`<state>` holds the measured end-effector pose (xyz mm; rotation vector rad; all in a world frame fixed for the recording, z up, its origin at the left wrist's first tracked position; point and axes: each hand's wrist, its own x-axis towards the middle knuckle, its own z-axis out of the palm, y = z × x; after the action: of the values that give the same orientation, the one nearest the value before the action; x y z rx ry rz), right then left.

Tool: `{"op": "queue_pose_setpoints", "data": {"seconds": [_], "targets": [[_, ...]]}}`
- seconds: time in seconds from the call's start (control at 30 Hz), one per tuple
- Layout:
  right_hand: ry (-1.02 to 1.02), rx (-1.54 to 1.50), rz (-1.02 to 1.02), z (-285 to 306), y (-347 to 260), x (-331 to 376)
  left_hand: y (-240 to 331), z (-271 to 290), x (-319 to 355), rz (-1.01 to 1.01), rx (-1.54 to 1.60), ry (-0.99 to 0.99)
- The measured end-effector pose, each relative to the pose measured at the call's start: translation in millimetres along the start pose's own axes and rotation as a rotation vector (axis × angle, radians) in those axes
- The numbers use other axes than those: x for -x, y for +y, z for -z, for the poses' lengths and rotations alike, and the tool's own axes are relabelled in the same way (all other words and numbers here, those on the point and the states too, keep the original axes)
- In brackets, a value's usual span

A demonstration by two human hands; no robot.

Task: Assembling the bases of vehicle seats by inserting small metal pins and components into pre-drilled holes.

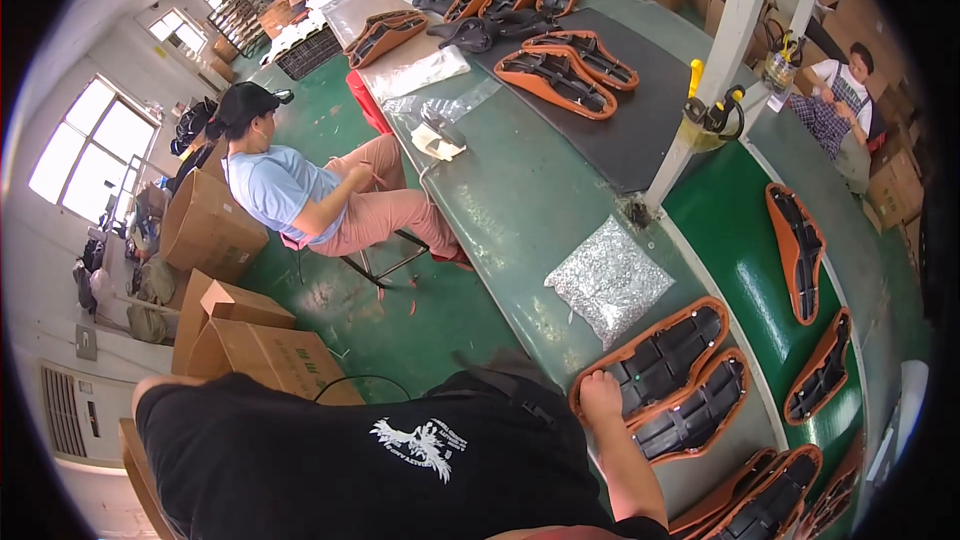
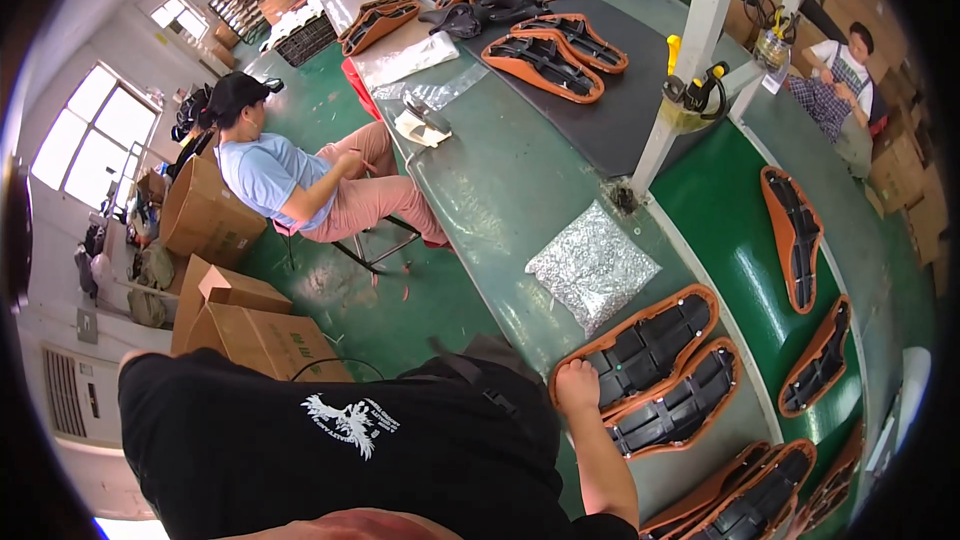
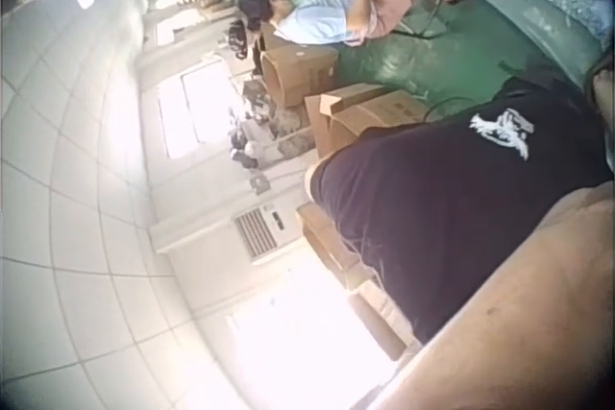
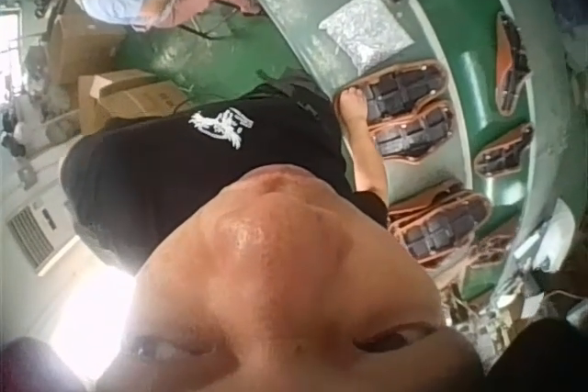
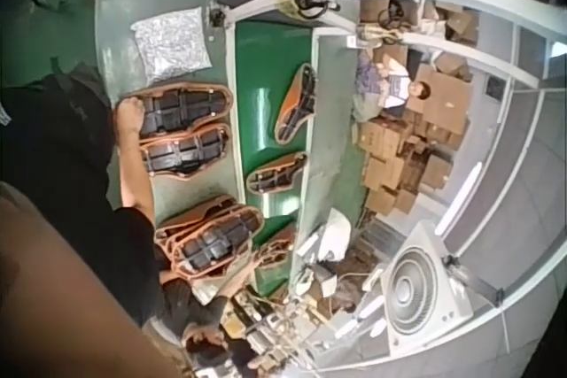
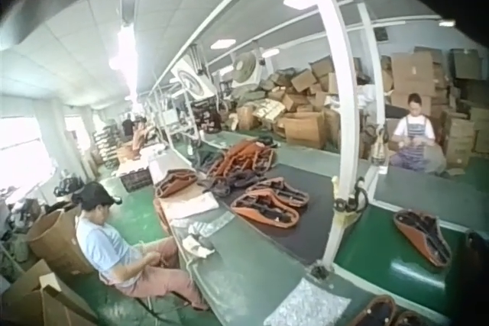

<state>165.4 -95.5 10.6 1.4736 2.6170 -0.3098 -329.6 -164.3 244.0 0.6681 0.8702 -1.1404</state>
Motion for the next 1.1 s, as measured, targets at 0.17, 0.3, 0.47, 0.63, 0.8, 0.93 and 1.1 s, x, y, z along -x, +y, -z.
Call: {"op": "queue_pose_setpoints", "data": {"seconds": [0.17,0.3,0.47,0.63,0.8,0.93,1.1], "targets": [[-0.152,0.004,-0.054,12,6,-15,-17,-22,-34,-0.003,0.017,0.103],[-0.134,0.036,-0.158,29,-2,-2,-34,-61,-76,0.0,0.047,0.167],[-0.1,0.014,-0.114,16,-12,22,-65,-141,-126,0.043,0.021,0.055],[-0.321,-0.186,-0.276,35,-8,14,-106,-257,-130,0.178,-0.242,-0.333],[-0.191,-0.529,-0.594,16,-22,69,-152,-258,-86,0.29,-0.454,-0.49],[-0.121,-0.97,-0.915,-24,-29,105,-167,-255,-71,0.333,-0.523,-0.448],[-0.196,-1.529,-1.398,-31,-13,100,-177,-260,-80,0.338,-0.573,-0.322]]}}
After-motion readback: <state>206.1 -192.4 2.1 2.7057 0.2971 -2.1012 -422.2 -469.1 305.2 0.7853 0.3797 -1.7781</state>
